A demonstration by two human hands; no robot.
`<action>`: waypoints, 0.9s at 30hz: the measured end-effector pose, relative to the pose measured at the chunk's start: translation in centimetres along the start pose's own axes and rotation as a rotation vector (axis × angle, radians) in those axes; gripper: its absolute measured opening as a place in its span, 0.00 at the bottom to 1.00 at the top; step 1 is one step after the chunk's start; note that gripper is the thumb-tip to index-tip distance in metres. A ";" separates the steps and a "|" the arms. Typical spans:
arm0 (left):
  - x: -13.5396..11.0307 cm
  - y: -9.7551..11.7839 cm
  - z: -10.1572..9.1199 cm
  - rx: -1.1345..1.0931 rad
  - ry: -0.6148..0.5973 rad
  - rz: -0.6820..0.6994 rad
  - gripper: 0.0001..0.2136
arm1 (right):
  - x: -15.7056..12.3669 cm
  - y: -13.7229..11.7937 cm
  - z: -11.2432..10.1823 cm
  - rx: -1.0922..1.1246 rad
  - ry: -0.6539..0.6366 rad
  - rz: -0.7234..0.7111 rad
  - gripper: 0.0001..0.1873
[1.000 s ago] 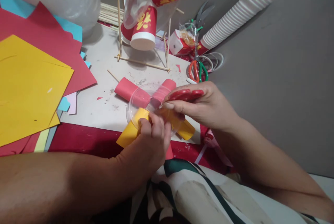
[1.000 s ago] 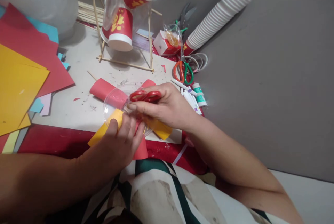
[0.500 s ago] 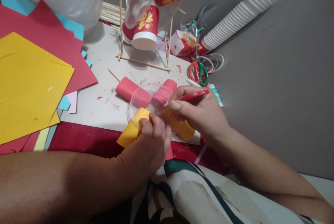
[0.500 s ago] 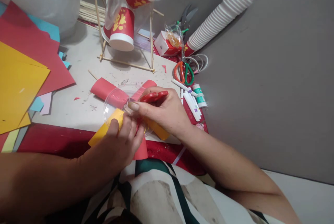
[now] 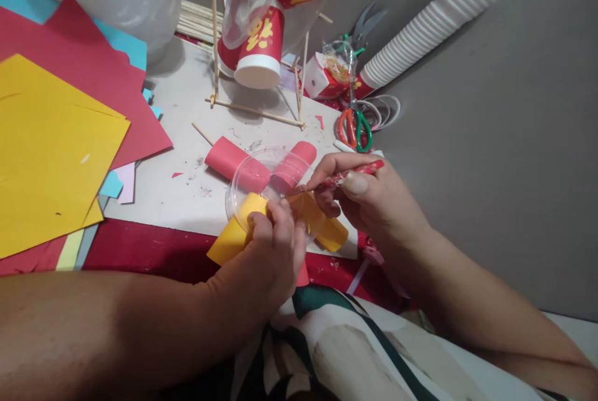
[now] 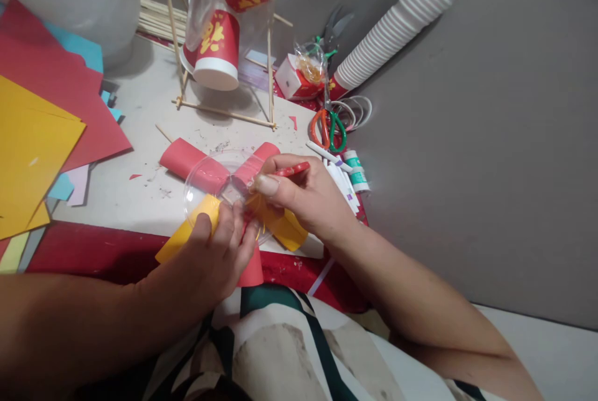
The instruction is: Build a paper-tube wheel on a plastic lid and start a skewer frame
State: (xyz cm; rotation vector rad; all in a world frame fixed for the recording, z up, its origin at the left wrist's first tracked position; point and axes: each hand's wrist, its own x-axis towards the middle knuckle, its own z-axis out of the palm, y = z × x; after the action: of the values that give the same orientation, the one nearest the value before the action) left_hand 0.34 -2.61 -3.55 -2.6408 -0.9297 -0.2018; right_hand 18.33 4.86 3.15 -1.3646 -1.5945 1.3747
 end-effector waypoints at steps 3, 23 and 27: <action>-0.1 0.0 0.1 0.011 0.008 0.010 0.24 | 0.0 -0.2 -0.2 0.008 -0.039 0.010 0.28; 0.3 -0.4 -0.7 0.030 -0.034 0.009 0.26 | 0.0 -0.9 0.6 -0.262 0.214 -0.122 0.24; 0.3 -0.4 -0.9 0.130 -0.026 0.010 0.24 | -0.4 -0.7 1.0 -0.325 0.268 -0.187 0.23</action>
State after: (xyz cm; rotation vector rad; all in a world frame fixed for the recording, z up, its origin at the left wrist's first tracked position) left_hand 0.31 -2.44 -2.52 -2.5342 -0.9058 -0.1007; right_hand 17.31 4.28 3.66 -1.4692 -1.7595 0.8094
